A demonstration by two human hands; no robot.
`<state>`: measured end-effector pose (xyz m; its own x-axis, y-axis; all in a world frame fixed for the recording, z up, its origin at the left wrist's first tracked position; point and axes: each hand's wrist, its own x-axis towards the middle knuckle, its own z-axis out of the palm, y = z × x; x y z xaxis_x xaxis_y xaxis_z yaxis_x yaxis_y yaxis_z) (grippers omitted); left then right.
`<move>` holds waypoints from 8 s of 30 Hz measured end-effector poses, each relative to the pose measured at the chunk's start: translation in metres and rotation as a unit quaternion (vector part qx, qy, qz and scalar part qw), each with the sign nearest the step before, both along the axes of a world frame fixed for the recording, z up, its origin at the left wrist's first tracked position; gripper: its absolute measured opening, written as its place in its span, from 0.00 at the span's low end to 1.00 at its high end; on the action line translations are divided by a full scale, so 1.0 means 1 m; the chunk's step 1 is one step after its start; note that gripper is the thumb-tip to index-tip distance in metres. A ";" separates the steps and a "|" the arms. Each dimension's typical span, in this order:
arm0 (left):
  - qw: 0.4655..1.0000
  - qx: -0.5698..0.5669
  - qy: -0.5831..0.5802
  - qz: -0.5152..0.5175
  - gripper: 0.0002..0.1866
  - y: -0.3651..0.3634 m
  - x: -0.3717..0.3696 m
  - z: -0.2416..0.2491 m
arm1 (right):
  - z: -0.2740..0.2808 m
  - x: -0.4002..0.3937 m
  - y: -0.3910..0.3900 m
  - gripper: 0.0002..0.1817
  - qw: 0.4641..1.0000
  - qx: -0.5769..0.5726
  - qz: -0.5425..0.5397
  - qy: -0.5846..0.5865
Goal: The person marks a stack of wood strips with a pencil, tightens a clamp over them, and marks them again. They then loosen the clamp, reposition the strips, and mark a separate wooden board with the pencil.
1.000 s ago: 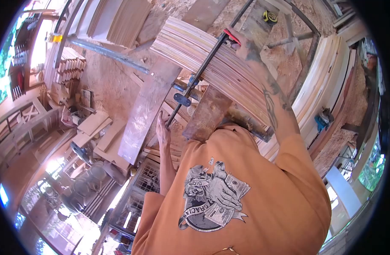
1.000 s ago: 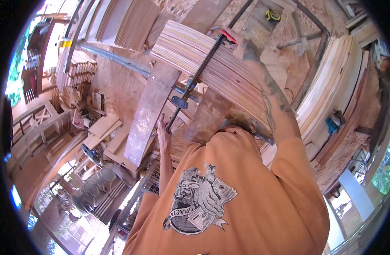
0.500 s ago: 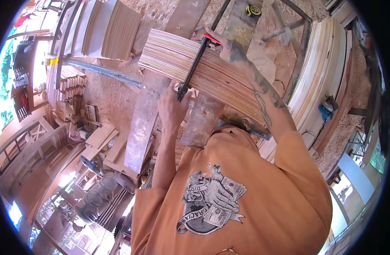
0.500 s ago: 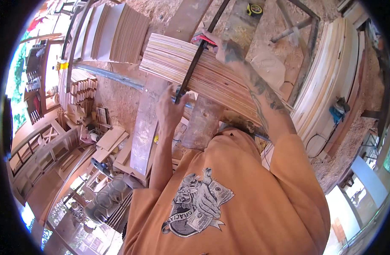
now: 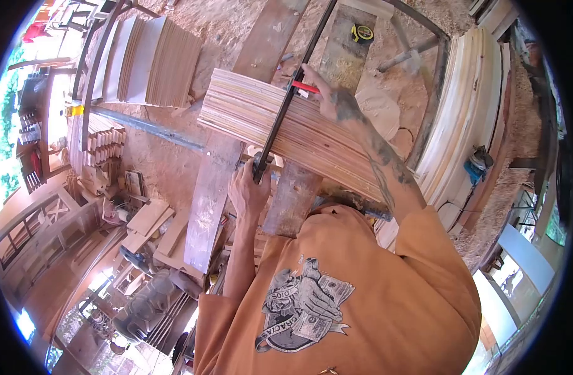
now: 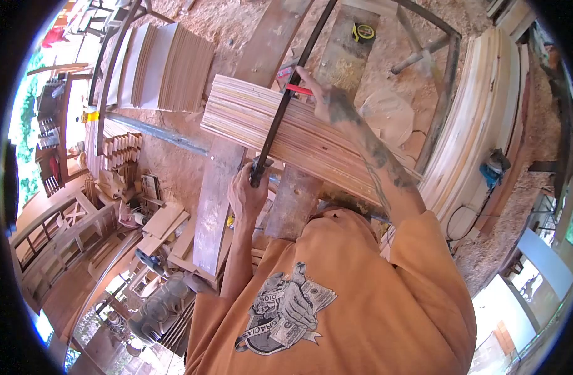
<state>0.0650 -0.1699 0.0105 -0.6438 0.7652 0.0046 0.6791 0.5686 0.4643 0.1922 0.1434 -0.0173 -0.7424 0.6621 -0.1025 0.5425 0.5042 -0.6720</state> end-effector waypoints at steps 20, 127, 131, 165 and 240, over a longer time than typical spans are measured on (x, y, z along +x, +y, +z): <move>0.852 0.253 -0.380 0.254 0.12 -0.004 -0.009 -0.038 | -0.045 0.001 -0.002 0.20 0.993 -0.111 0.022 0.020; 0.970 0.072 -0.224 0.069 0.17 0.029 -0.008 -0.037 | -0.032 -0.013 0.100 0.14 0.992 -0.102 0.074 0.023; 0.970 0.069 -0.222 0.066 0.17 0.025 -0.008 -0.038 | -0.056 -0.013 0.077 0.12 0.995 0.038 0.047 0.079; 0.974 0.081 -0.207 0.050 0.15 0.033 -0.008 -0.030 | -0.047 -0.017 0.062 0.08 0.995 0.051 0.045 0.072; 0.986 0.076 -0.043 -0.139 0.15 0.239 -0.030 -0.042 | -0.047 0.007 0.008 0.14 0.980 0.011 -0.088 0.179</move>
